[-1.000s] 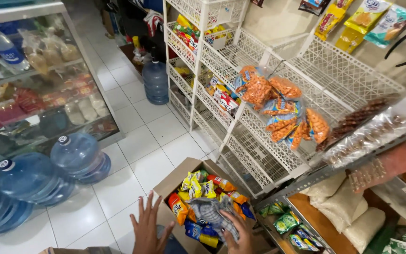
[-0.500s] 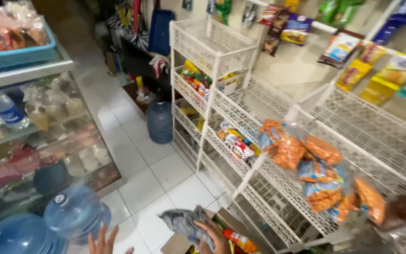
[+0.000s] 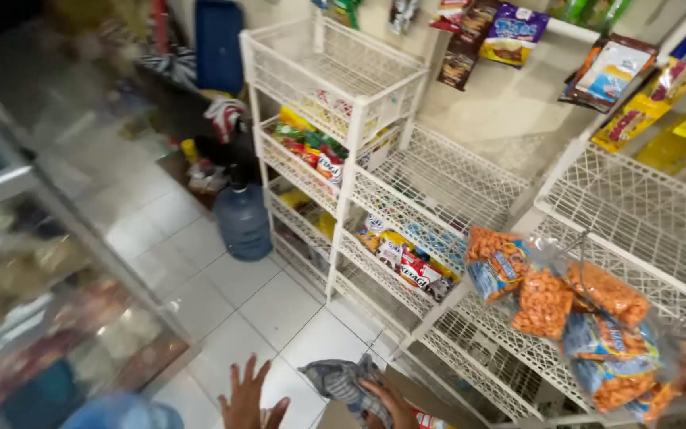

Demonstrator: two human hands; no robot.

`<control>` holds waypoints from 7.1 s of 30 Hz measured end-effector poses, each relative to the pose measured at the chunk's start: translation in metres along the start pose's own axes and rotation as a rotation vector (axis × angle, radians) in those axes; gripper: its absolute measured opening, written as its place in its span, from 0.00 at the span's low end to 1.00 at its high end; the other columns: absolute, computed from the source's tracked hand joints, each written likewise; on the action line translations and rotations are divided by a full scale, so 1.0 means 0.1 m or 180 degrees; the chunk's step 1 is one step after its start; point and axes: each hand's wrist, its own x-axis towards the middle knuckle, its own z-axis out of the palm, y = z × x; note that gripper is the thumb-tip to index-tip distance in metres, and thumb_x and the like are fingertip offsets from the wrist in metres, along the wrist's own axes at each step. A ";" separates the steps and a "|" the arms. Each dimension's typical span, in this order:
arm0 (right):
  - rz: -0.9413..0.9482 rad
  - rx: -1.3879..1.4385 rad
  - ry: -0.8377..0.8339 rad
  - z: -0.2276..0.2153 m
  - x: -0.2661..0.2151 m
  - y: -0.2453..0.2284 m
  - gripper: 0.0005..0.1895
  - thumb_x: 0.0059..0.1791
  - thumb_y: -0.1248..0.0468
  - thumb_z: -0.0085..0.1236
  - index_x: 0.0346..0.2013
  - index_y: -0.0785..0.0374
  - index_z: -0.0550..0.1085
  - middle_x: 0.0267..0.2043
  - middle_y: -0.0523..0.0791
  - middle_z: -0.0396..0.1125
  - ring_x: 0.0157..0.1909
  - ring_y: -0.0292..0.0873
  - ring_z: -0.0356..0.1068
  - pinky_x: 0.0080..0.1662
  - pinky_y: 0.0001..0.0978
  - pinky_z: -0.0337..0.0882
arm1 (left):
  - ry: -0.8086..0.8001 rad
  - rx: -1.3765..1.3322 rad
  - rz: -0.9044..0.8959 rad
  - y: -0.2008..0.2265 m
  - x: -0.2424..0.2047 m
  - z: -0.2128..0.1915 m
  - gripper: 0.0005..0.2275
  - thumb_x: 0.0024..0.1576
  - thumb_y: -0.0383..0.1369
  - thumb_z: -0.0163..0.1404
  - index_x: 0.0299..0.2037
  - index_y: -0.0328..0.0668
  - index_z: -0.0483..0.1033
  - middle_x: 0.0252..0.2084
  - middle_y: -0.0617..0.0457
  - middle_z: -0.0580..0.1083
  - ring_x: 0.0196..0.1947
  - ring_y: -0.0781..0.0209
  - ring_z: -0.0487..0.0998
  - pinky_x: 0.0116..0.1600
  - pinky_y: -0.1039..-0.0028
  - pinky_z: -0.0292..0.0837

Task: Organizing, stocking, and cleaning snack shelves in a grocery store setting.

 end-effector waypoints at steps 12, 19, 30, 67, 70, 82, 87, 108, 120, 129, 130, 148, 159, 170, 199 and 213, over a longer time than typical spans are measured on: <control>0.1787 0.0007 0.1646 -0.27 1.53 -1.46 0.28 0.47 0.64 0.56 0.63 0.47 0.75 0.73 0.50 0.57 0.77 0.55 0.52 0.71 0.50 0.53 | -0.0640 -0.0626 0.1972 1.15 2.46 -1.63 0.36 0.58 0.57 0.45 0.75 0.52 0.54 0.79 0.51 0.39 0.78 0.39 0.29 0.67 0.27 0.31; 0.1460 -0.0361 0.2597 -1.03 2.30 -1.75 0.27 0.46 0.72 0.59 0.60 0.54 0.75 0.66 0.52 0.67 0.72 0.51 0.61 0.68 0.42 0.58 | -0.0391 -0.1656 0.3047 2.30 3.24 -1.69 0.28 0.62 0.42 0.50 0.71 0.45 0.56 0.78 0.46 0.48 0.78 0.38 0.41 0.73 0.41 0.38; 0.2070 -0.1555 0.2569 -3.14 5.70 -0.31 0.29 0.50 0.73 0.51 0.61 0.40 0.73 0.81 0.45 0.47 0.67 0.54 0.67 0.41 0.52 0.78 | 0.0209 -0.1808 0.3761 3.86 5.11 -1.27 0.25 0.61 0.25 0.45 0.71 0.42 0.60 0.77 0.40 0.52 0.78 0.36 0.47 0.77 0.51 0.45; 0.3451 -0.3050 0.0858 -3.09 4.37 2.37 0.13 0.53 0.59 0.50 0.51 0.56 0.74 0.57 0.55 0.68 0.59 0.58 0.68 0.58 0.53 0.71 | -0.1593 -0.2698 0.3055 4.18 5.91 -1.09 0.23 0.68 0.37 0.36 0.74 0.41 0.53 0.80 0.43 0.48 0.79 0.44 0.47 0.77 0.53 0.43; 0.3740 -0.3452 0.0701 -3.03 4.27 2.31 0.16 0.48 0.61 0.55 0.50 0.53 0.76 0.53 0.54 0.70 0.56 0.58 0.70 0.54 0.55 0.72 | -0.1533 -0.2810 0.3185 4.18 5.93 -1.08 0.23 0.69 0.38 0.35 0.74 0.42 0.53 0.80 0.44 0.49 0.79 0.44 0.47 0.78 0.54 0.44; 0.2056 -0.1655 -0.0023 -2.41 5.86 0.71 0.25 0.48 0.63 0.59 0.61 0.55 0.72 0.62 0.50 0.67 0.66 0.59 0.61 0.61 0.53 0.64 | -0.1247 -0.2321 0.3322 4.20 5.92 -1.13 0.24 0.69 0.42 0.33 0.75 0.45 0.53 0.80 0.46 0.47 0.80 0.43 0.43 0.78 0.49 0.38; 0.2830 -0.1790 -0.0374 -2.99 4.63 1.32 0.23 0.44 0.46 0.69 0.52 0.44 0.78 0.52 0.40 0.75 0.48 0.47 0.77 0.50 0.44 0.78 | -0.0900 -0.1875 0.3668 4.15 5.91 -1.11 0.25 0.70 0.43 0.32 0.75 0.45 0.51 0.80 0.44 0.45 0.80 0.42 0.40 0.77 0.46 0.34; 0.2783 -0.0115 -0.0815 -2.50 5.27 1.05 0.26 0.46 0.70 0.46 0.49 0.40 0.82 0.53 0.46 0.75 0.46 0.52 0.78 0.47 0.47 0.78 | -0.1206 -0.1377 0.3821 4.23 5.93 -0.94 0.26 0.66 0.48 0.37 0.73 0.48 0.58 0.80 0.44 0.45 0.79 0.41 0.41 0.75 0.39 0.34; 0.3336 -0.0912 0.1392 -2.73 5.13 -0.93 0.32 0.49 0.69 0.51 0.67 0.42 0.67 0.55 0.42 0.74 0.42 0.44 0.81 0.51 0.45 0.78 | -0.2150 -0.2528 0.3420 4.14 5.72 -1.47 0.26 0.64 0.47 0.42 0.70 0.45 0.62 0.78 0.45 0.55 0.79 0.46 0.54 0.67 0.55 0.68; 0.1523 -0.1009 0.2898 -1.68 5.26 -0.77 0.17 0.51 0.68 0.49 0.54 0.65 0.76 0.59 0.54 0.70 0.62 0.58 0.68 0.64 0.47 0.66 | -0.1714 -0.3315 0.4549 4.02 5.55 -1.59 0.22 0.70 0.42 0.38 0.70 0.40 0.61 0.78 0.39 0.56 0.80 0.42 0.54 0.80 0.52 0.48; 0.1844 -0.1853 0.3014 -1.69 4.98 -0.60 0.23 0.46 0.72 0.47 0.56 0.64 0.75 0.62 0.54 0.68 0.63 0.59 0.67 0.65 0.46 0.66 | -0.1702 -0.2791 0.4613 4.02 5.54 -1.54 0.22 0.68 0.40 0.40 0.70 0.40 0.61 0.77 0.38 0.55 0.79 0.40 0.52 0.78 0.50 0.46; 0.2206 -0.0652 0.4018 -1.58 4.69 -0.61 0.12 0.54 0.66 0.53 0.51 0.63 0.79 0.59 0.56 0.71 0.59 0.59 0.70 0.61 0.49 0.69 | -0.1229 -0.2336 0.4728 3.91 5.58 -1.47 0.17 0.66 0.32 0.43 0.65 0.43 0.67 0.70 0.47 0.67 0.73 0.47 0.64 0.77 0.47 0.46; 0.2711 -0.3223 0.2528 -2.15 4.59 -0.39 0.29 0.36 0.79 0.54 0.50 0.57 0.79 0.57 0.52 0.71 0.62 0.63 0.67 0.59 0.56 0.67 | -0.1011 -0.2056 0.4187 3.92 5.70 -1.31 0.23 0.66 0.36 0.45 0.71 0.43 0.60 0.70 0.45 0.67 0.70 0.43 0.66 0.73 0.50 0.57; 0.0545 -0.3503 0.2496 -3.35 6.85 0.82 0.42 0.43 0.86 0.50 0.64 0.43 0.73 0.75 0.38 0.57 0.78 0.49 0.59 0.74 0.48 0.69 | -0.0846 -0.1728 0.3610 4.12 5.71 -1.23 0.25 0.66 0.40 0.38 0.73 0.41 0.54 0.74 0.42 0.60 0.73 0.41 0.60 0.75 0.48 0.46; 0.2392 -0.3316 0.2750 -4.24 5.49 1.77 0.33 0.45 0.77 0.47 0.66 0.60 0.68 0.70 0.60 0.56 0.64 0.70 0.60 0.63 0.57 0.65 | -0.1436 0.0279 0.2943 4.21 5.91 -0.70 0.31 0.63 0.38 0.43 0.76 0.51 0.43 0.79 0.48 0.39 0.78 0.43 0.37 0.72 0.36 0.32; 0.2740 -0.3319 0.3185 -3.03 5.55 3.19 0.29 0.51 0.66 0.59 0.68 0.55 0.68 0.77 0.52 0.55 0.76 0.56 0.52 0.74 0.46 0.56 | -0.0854 -0.0577 0.3038 4.24 5.76 -1.01 0.29 0.60 0.29 0.44 0.72 0.41 0.48 0.77 0.43 0.48 0.76 0.40 0.42 0.72 0.42 0.38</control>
